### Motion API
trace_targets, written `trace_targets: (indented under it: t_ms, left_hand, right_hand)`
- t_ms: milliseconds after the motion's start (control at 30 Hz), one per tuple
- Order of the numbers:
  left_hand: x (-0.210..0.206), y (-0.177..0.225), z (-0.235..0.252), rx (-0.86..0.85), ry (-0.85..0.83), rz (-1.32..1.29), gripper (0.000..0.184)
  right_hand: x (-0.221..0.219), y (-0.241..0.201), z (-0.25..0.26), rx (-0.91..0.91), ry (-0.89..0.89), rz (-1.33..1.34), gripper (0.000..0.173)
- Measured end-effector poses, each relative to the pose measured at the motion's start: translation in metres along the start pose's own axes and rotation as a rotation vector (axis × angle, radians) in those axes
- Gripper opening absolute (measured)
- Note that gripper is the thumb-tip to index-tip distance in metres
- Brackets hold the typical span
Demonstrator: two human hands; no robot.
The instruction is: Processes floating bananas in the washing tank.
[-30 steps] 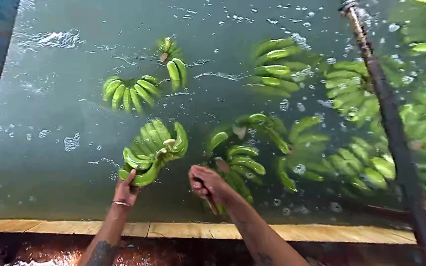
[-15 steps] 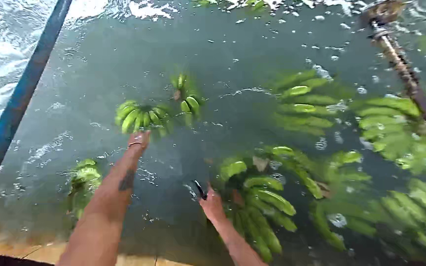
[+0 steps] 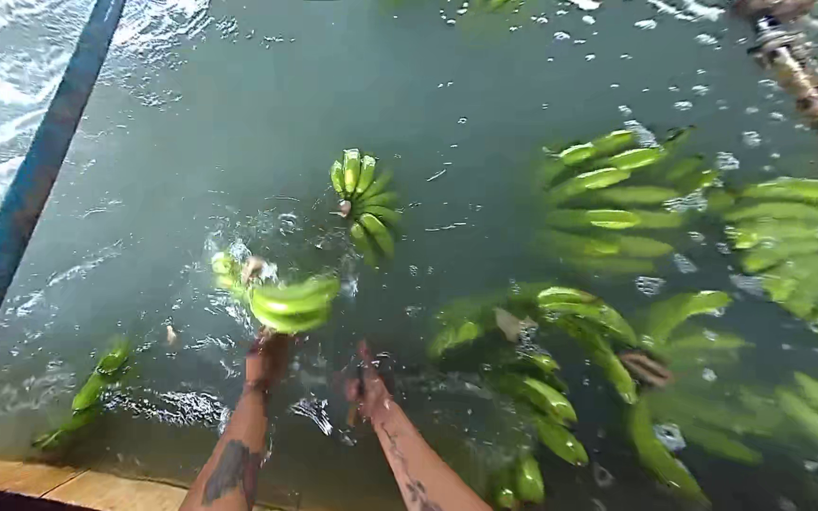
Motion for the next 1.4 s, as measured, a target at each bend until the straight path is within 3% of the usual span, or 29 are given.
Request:
trace_targets:
  t_ms: [67, 133, 200, 233, 300, 400, 500, 633, 767, 833, 900, 967, 1033, 1067, 1167, 1267, 1333, 1400]
  left_hand:
    - [0.022, 0.007, -0.026, 0.031, 0.029, -0.162, 0.062]
    - [0.039, 0.028, -0.038, 0.097, 0.143, -0.099, 0.064]
    - [0.050, 0.035, -0.030, 0.130, 0.149, 0.204, 0.062]
    - [0.054, 0.032, -0.021, 0.169, 0.160, 0.400, 0.066]
    - [0.061, 0.019, -0.005, 0.198, 0.110, 0.616, 0.056]
    - [0.058, 0.015, -0.013, 0.100, 0.014, 0.514, 0.042]
    - [0.036, 0.020, -0.037, 0.045, 0.000, 0.233, 0.038]
    - [-0.020, 0.026, -0.058, 0.067, 0.124, -0.155, 0.036]
    - [-0.074, 0.007, -0.064, 0.107, 0.244, -0.424, 0.042]
    - [-0.086, -0.009, -0.076, 0.156, 0.076, -0.497, 0.049]
    - [-0.077, -0.024, -0.088, 0.238, -0.080, -0.573, 0.061]
    - [-0.052, -0.035, -0.083, 0.264, -0.036, -0.625, 0.072]
    - [-0.030, -0.022, -0.069, 0.160, -0.005, -0.577, 0.068]
    - [-0.026, -0.014, -0.059, 0.132, -0.015, -0.550, 0.067]
    - [-0.018, -0.013, -0.046, 0.267, 0.051, -0.499, 0.052]
    - [-0.027, -0.001, -0.066, 0.389, -0.023, -0.460, 0.036]
    - [-0.036, 0.006, -0.085, 0.363, -0.086, -0.501, 0.034]
    - [-0.046, 0.007, -0.101, 0.358, -0.059, -0.557, 0.027]
  right_hand:
    - [-0.016, 0.009, 0.012, -0.016, -0.033, 0.033, 0.052]
    - [-0.030, 0.016, 0.014, -0.030, -0.053, 0.004, 0.043]
    - [-0.029, 0.031, 0.009, -0.011, -0.028, 0.006, 0.023]
    - [-0.027, 0.038, 0.006, 0.036, -0.013, 0.043, 0.019]
    - [-0.030, 0.032, -0.008, 0.191, 0.034, 0.146, 0.017]
    - [-0.042, -0.033, -0.047, 0.511, -0.060, 0.069, 0.010]
    - [-0.073, -0.121, -0.116, 0.781, -0.132, -0.015, 0.012]
    - [-0.117, -0.198, -0.217, 0.996, -0.214, -0.101, 0.015]
    - [-0.119, -0.265, -0.288, 1.254, -0.311, -0.189, 0.014]
    - [-0.098, -0.300, -0.310, 1.322, -0.156, -0.463, 0.017]
    - [-0.067, -0.323, -0.315, 1.280, 0.316, -0.970, 0.040]
    - [-0.032, -0.324, -0.296, 0.999, 0.648, -1.419, 0.059]
    - [0.008, -0.300, -0.265, 0.657, 0.778, -1.576, 0.065]
    - [0.022, -0.283, -0.253, 0.580, 0.764, -1.584, 0.064]
    - [0.025, -0.216, -0.217, 0.630, 0.506, -1.544, 0.063]
    - [0.005, -0.160, -0.162, 0.660, 0.227, -1.433, 0.055]
    - [-0.017, -0.139, -0.132, 0.750, 0.177, -1.353, 0.047]
    - [-0.033, -0.129, -0.112, 0.831, 0.235, -1.338, 0.045]
Point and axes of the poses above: each hand's wrist, its own z-axis towards the middle knuckle, its own x-axis out of the back of the hand, y = z × x, the point moved 6 cm from there along z, towards the middle knuckle, and after that the axes turned 12 degrees about z, right-handed, at the moved point
